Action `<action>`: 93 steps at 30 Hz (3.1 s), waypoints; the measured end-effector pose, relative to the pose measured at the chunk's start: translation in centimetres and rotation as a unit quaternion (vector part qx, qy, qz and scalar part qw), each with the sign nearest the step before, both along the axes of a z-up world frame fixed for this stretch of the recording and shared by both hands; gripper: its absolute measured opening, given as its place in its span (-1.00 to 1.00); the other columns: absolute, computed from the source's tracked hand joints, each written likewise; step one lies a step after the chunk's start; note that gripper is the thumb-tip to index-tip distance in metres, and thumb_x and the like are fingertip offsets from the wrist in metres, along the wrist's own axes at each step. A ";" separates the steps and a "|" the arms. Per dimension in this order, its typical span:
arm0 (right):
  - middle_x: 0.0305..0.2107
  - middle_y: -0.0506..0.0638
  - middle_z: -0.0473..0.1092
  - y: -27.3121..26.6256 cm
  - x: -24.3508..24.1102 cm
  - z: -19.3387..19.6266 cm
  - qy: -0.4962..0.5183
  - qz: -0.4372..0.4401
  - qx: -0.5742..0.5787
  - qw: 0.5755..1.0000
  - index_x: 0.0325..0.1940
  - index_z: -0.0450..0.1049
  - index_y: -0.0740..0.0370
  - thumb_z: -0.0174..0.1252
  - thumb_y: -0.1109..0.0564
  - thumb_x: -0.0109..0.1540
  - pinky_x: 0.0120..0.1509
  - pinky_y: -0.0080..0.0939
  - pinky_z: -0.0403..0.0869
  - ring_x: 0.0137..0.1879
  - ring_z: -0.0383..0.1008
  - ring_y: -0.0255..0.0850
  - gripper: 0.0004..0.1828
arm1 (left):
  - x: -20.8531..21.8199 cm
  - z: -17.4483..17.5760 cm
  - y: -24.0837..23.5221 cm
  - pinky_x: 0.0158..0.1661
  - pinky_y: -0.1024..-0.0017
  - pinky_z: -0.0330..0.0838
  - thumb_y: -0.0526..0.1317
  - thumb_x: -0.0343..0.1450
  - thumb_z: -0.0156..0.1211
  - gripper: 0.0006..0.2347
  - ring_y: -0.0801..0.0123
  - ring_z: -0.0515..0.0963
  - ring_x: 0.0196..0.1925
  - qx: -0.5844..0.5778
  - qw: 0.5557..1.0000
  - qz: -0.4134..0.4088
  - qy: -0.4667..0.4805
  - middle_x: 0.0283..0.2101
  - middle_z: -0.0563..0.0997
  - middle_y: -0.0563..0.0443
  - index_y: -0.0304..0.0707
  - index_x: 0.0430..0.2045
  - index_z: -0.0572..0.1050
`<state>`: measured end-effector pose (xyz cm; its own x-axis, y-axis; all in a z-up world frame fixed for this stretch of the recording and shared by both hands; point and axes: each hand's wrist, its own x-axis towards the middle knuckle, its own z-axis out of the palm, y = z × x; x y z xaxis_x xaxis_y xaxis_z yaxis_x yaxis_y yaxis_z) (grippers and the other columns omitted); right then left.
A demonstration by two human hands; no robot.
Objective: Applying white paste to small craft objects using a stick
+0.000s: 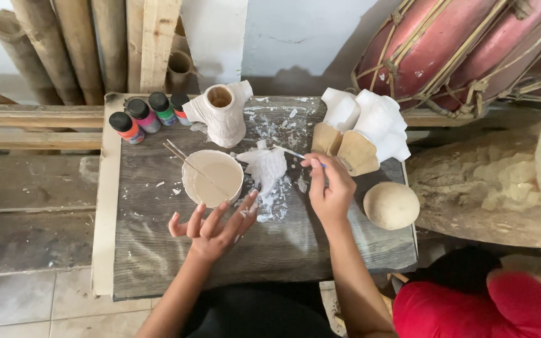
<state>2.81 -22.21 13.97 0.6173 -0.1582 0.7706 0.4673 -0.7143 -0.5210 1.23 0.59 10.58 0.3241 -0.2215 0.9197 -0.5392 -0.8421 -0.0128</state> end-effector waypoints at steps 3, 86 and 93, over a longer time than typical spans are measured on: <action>-0.53 -0.08 0.55 0.0 1.4 -0.3 0.020 0.030 -0.030 0.999 -0.25 0.61 0.25 0.13 0.26 0.39 -0.26 -0.20 0.51 -0.50 0.45 -0.15 -0.82 | -0.4 0.5 -0.1 0.24 0.26 0.36 0.12 0.36 0.34 -0.78 0.39 0.30 0.17 -0.014 1.000 0.013 0.024 0.01 0.41 0.37 0.32 -0.17 0.68; -0.35 0.06 0.49 -3.4 -12.8 -2.3 0.149 -0.157 0.219 0.951 -0.18 0.50 0.39 -0.03 0.19 0.46 -0.19 -0.29 0.52 -0.35 0.53 -0.24 -0.75 | 12.5 8.6 -13.8 0.28 -0.43 -0.37 -0.23 0.31 0.21 -0.84 -0.13 -0.19 0.52 0.558 0.702 -0.160 0.412 0.51 -0.01 -0.16 -0.06 -0.30 0.64; -0.29 0.10 0.50 -3.2 -12.6 -1.8 0.128 -0.137 0.206 0.960 -0.19 0.46 0.42 -0.03 0.17 0.46 -0.22 -0.30 0.51 -0.36 0.52 -0.22 -0.73 | 11.2 9.9 -10.6 0.25 -0.35 -0.15 -0.16 0.24 0.33 -0.82 -0.08 -0.05 0.43 0.519 0.779 -0.127 0.328 0.46 0.02 -0.04 0.10 -0.31 0.65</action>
<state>-9.75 -25.42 12.14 0.6695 -0.6011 0.4365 0.1099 -0.5010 -0.8585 12.45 -9.99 20.51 0.4745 -0.8686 -0.1424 -0.8635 -0.4280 -0.2667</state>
